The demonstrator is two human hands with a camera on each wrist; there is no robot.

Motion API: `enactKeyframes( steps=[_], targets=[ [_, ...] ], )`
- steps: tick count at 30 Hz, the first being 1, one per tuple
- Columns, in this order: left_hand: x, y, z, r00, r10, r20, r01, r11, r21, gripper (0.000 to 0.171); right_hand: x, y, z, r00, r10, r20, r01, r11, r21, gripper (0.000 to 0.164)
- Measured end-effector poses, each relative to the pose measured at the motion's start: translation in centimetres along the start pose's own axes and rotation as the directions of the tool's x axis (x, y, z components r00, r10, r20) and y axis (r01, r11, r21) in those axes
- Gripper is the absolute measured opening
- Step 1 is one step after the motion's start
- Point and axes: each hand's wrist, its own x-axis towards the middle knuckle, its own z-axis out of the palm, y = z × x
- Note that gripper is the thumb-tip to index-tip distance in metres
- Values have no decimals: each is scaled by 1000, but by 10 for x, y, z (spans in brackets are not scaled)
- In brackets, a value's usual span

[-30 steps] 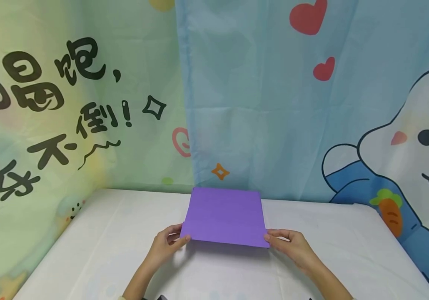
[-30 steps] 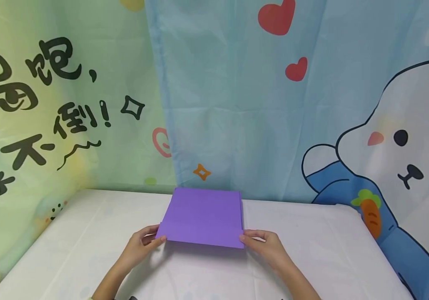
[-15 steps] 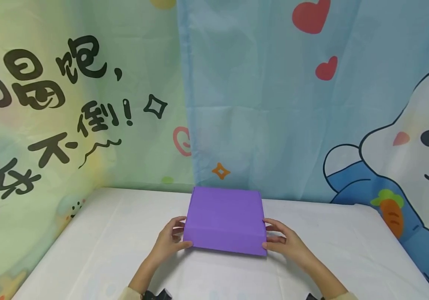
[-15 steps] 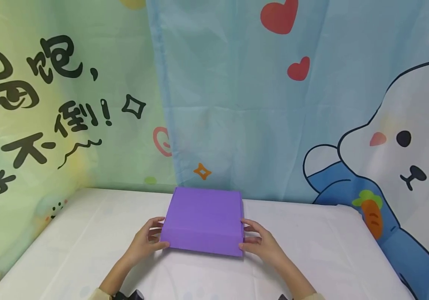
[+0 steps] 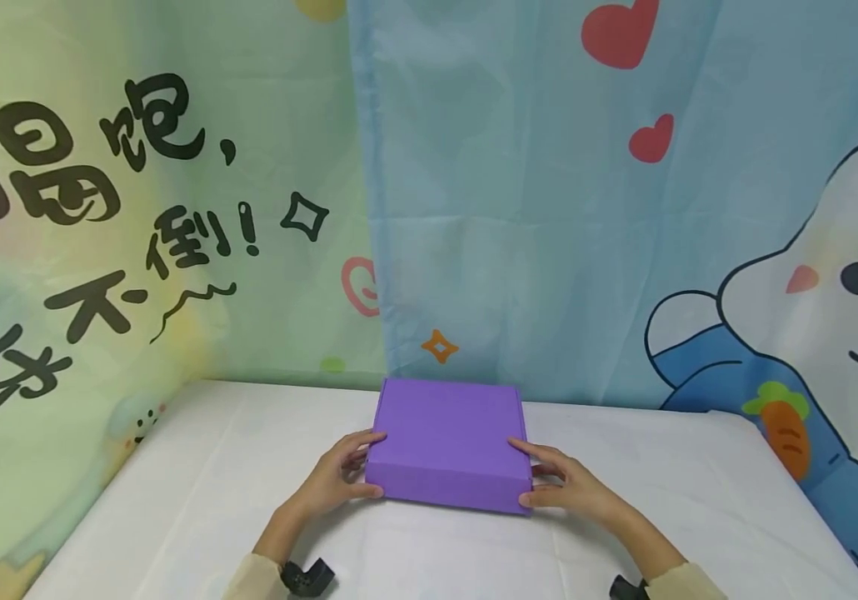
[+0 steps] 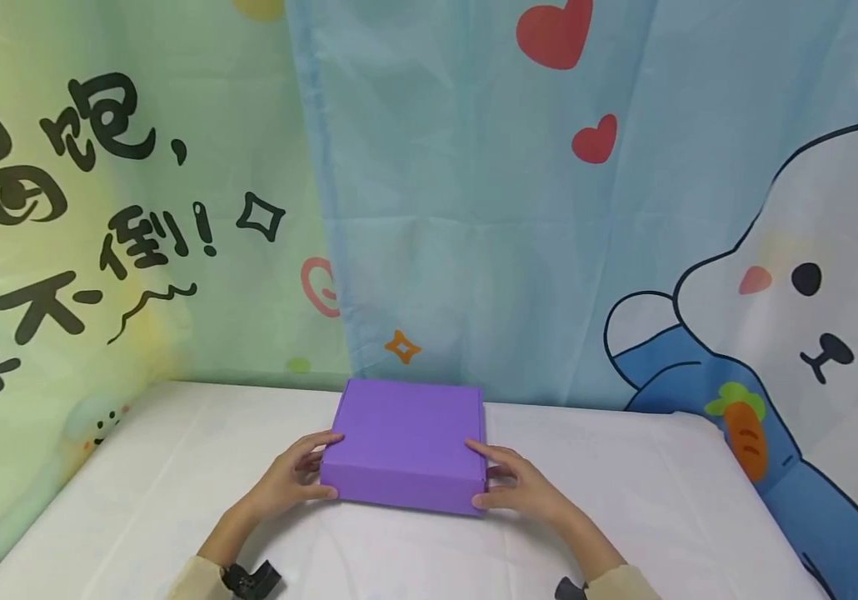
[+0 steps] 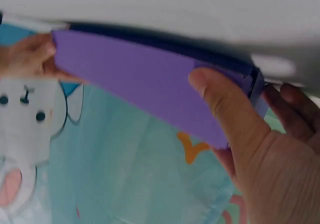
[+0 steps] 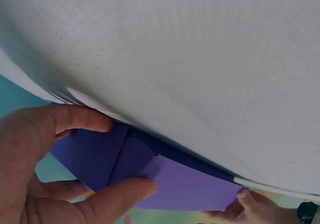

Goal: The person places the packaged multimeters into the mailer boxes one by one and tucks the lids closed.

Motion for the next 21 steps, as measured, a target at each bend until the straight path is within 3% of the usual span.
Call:
enactKeyframes(
  steps=[8,14,21],
  targets=[
    [-3,1,5,996,16,-87,-9,997,78,61,0,-2,8,994,24,-109,-27,999,-26,70],
    [-5,3,3,999,13,-44,-8,993,114,55,-2,-4,10,987,49,-150,-61,995,-74,71],
    [-4,4,2,1000,-13,-10,14,991,132,49,-4,-3,2,991,0,-134,-16,993,-120,67]
  ],
)
